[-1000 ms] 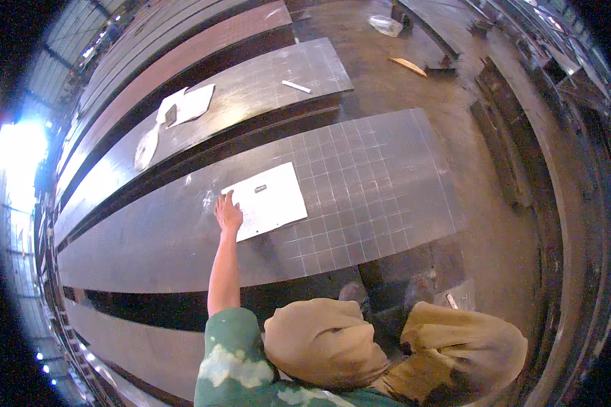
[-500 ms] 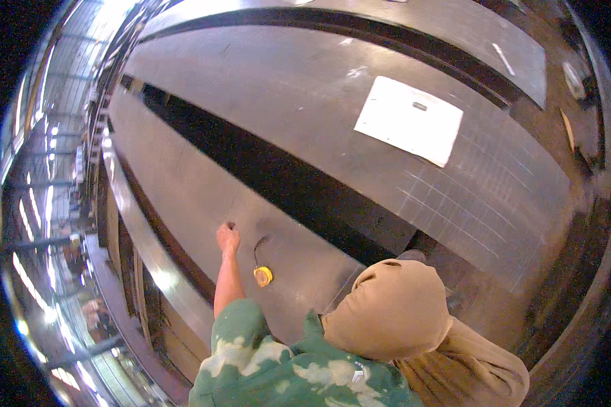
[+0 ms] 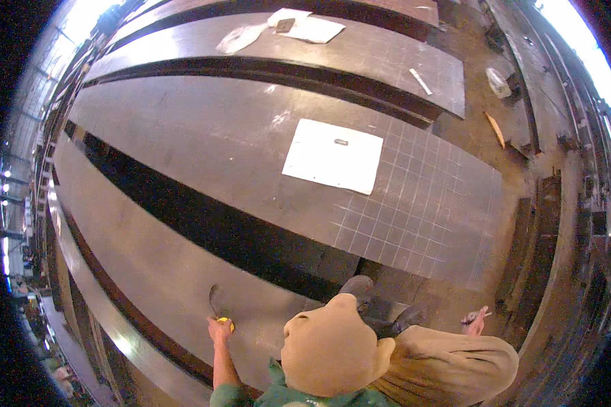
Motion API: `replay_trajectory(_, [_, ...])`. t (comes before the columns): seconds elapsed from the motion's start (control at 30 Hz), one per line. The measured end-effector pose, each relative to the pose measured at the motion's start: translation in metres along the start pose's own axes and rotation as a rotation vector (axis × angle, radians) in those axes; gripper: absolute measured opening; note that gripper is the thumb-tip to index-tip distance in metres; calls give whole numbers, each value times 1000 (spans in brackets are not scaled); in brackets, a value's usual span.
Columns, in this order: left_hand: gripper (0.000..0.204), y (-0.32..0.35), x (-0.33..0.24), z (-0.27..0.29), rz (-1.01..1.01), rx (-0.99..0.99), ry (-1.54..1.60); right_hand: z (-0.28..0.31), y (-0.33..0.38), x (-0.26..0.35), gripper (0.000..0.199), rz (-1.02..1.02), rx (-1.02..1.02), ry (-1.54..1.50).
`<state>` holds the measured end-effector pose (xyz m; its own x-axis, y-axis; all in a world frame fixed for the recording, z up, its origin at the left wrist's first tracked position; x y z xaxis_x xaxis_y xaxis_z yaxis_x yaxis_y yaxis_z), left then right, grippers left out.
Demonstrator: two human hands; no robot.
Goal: The person measures a large metal sheet using a tape measure and marks it with a white marker. They repeatedly extend the tape measure, align it along the sheet, and make marks at measured intervals. A paper document is visible on the sheet but not handled.
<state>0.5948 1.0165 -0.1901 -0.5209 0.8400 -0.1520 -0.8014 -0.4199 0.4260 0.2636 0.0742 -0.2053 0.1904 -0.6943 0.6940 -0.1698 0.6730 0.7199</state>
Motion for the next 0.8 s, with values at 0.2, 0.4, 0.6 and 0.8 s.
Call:
replay_trajectory(0.2, [57, 16, -186, 24, -335, 155, 352, -137, 70, 39, 39, 375, 225, 521])
replay_trajectory(0.4, [67, 202, -546, -33, -1608, 891, 68, -284, 120, -12, 30, -186, 570, 869])
replay_trajectory(0.6, [55, 370, -634, -97, -2321, 945, -84, -318, 170, -47, 50, -799, 770, 155])
replay_trajectory(0.8, [48, 328, -664, -96, -2148, 862, 179, -253, 143, -71, 59, -882, 838, -155])
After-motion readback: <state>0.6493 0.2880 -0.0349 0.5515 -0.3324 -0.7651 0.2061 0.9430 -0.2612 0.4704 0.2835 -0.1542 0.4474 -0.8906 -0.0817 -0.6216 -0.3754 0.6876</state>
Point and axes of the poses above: each hand's wrist, its own y-axis away from the middle knuckle, its own z-axis out of the back of the hand, x = y × z, the point moved 10 cm from there along -y, towards the middle knuckle, and after that the axes turned 13 degrees about -z, right-handed, at the moved point
